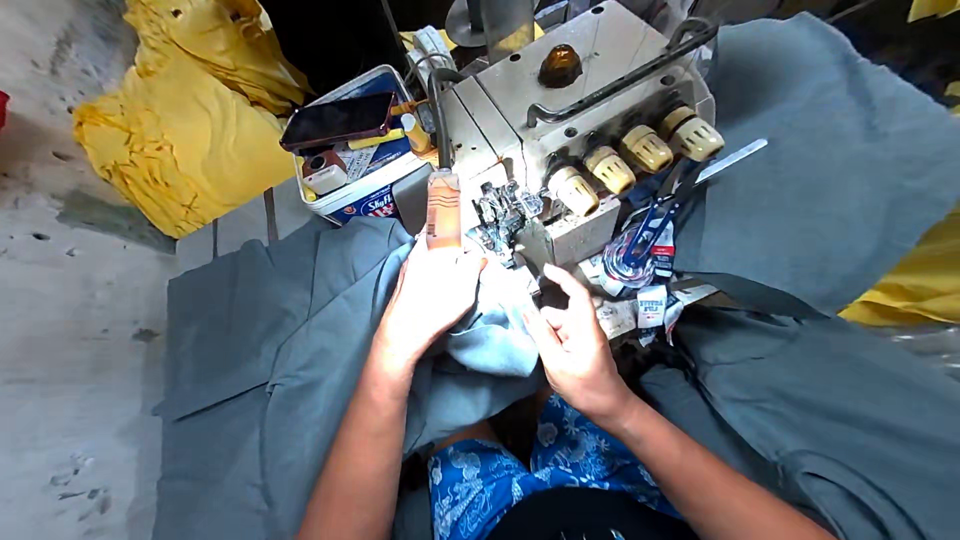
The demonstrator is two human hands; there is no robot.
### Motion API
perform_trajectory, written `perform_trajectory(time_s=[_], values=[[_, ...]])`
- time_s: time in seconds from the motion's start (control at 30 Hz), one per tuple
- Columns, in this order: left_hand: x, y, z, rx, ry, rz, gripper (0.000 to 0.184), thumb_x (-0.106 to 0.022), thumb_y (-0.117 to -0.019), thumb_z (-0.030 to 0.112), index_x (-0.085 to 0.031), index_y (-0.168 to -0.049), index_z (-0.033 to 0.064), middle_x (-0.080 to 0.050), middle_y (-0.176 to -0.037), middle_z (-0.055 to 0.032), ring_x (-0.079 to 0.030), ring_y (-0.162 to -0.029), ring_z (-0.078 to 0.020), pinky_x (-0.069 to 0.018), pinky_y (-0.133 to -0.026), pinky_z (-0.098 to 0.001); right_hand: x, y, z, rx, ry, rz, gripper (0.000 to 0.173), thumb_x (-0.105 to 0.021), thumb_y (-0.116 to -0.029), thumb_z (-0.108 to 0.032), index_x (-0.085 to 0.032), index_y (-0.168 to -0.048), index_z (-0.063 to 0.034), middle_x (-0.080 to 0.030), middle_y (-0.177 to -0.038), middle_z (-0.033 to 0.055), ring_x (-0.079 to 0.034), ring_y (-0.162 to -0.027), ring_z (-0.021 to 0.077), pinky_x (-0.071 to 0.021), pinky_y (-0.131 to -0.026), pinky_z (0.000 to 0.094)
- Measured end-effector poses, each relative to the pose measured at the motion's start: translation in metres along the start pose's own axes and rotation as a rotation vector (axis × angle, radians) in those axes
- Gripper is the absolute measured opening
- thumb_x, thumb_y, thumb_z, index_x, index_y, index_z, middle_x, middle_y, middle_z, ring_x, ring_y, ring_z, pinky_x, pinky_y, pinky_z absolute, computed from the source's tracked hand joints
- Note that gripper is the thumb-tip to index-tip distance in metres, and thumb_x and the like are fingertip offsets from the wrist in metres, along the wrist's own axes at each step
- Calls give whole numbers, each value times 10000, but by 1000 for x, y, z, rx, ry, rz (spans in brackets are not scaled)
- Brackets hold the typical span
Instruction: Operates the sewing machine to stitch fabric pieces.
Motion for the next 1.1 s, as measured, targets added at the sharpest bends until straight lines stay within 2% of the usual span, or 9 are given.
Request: perform_trajectory(time_s=[0.07,0.13,0.3,0.47,0.57,0.73,0.9,1.0,1.1], values=[[0,0,-1,-13,1,7,170,-656,-943,182,-725,-901,33,-626,-1006,-148,-624,-984,-273,-516,-848,-414,0,2,-3,127,24,22,218,-545,-988,3,-613,-1175,92,-706,-844,47,-661,-780,0,-547,-769,141],[0,0,-2,-6,5,-2,177,-650,-948,197,-723,-913,40,-619,-1008,-139,-618,-988,-264,-512,-852,-407,0,2,-6,194,77,5,244,-525,-971,23,-723,-1099,85,-760,-1004,151,-721,-957,83,-546,-908,183],[1,0,-3,45,43,6,162,-685,-932,193,-714,-932,33,-625,-1012,-132,-630,-967,-237,-525,-829,-390,1,-3,-8,60,25,-34,218,-543,-1001,-48,-666,-1128,79,-687,-820,31,-595,-707,-51,-503,-685,101],[3,-8,4,221,71,19,294,-651,-943,112,-561,-1169,-54,-644,-943,-187,-662,-851,-294,-542,-758,-470,2,-9,-12,-20,-65,-11,160,-563,-960,-16,-682,-1038,57,-692,-856,-6,-571,-706,-102,-486,-666,66],[1,-11,2,293,42,67,420,-665,-926,115,-482,-1244,-89,-651,-964,-222,-680,-918,-359,-544,-807,-523,3,-15,-13,14,17,41,162,-576,-947,-27,-690,-1018,64,-660,-762,-18,-525,-635,-108,-452,-618,60],[-1,-19,4,327,92,195,605,-657,-895,46,-383,-1411,-113,-647,-1162,-287,-669,-1095,-378,-532,-924,-533,3,-25,-13,131,220,132,169,-616,-942,-57,-740,-1011,36,-732,-801,65,-646,-697,-30,-516,-686,102],[-1,-16,2,252,93,201,582,-625,-912,47,-342,-1411,-50,-637,-1127,-262,-681,-1021,-372,-560,-818,-535,4,-24,-17,239,341,153,186,-615,-916,-21,-778,-985,38,-758,-828,129,-717,-752,89,-556,-743,168],[-1,-17,-1,228,70,215,526,-630,-904,57,-438,-1369,-97,-651,-1127,-290,-679,-1036,-391,-544,-861,-547,5,-27,-20,254,381,142,192,-611,-896,-18,-786,-963,24,-763,-824,126,-723,-745,106,-556,-731,181],[-4,-27,-12,266,142,252,464,-573,-933,83,-433,-1350,-66,-658,-1110,-213,-674,-1042,-263,-545,-894,-441,5,-32,-21,250,418,96,228,-590,-915,-18,-792,-1017,8,-773,-855,116,-719,-724,115,-559,-695,205]])
Point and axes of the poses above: each hand's wrist, its own y-axis away from the middle knuckle, its own x-axis out of the back of the hand, z = x × y, the point moved 6 cm from there along -y, towards the middle knuckle
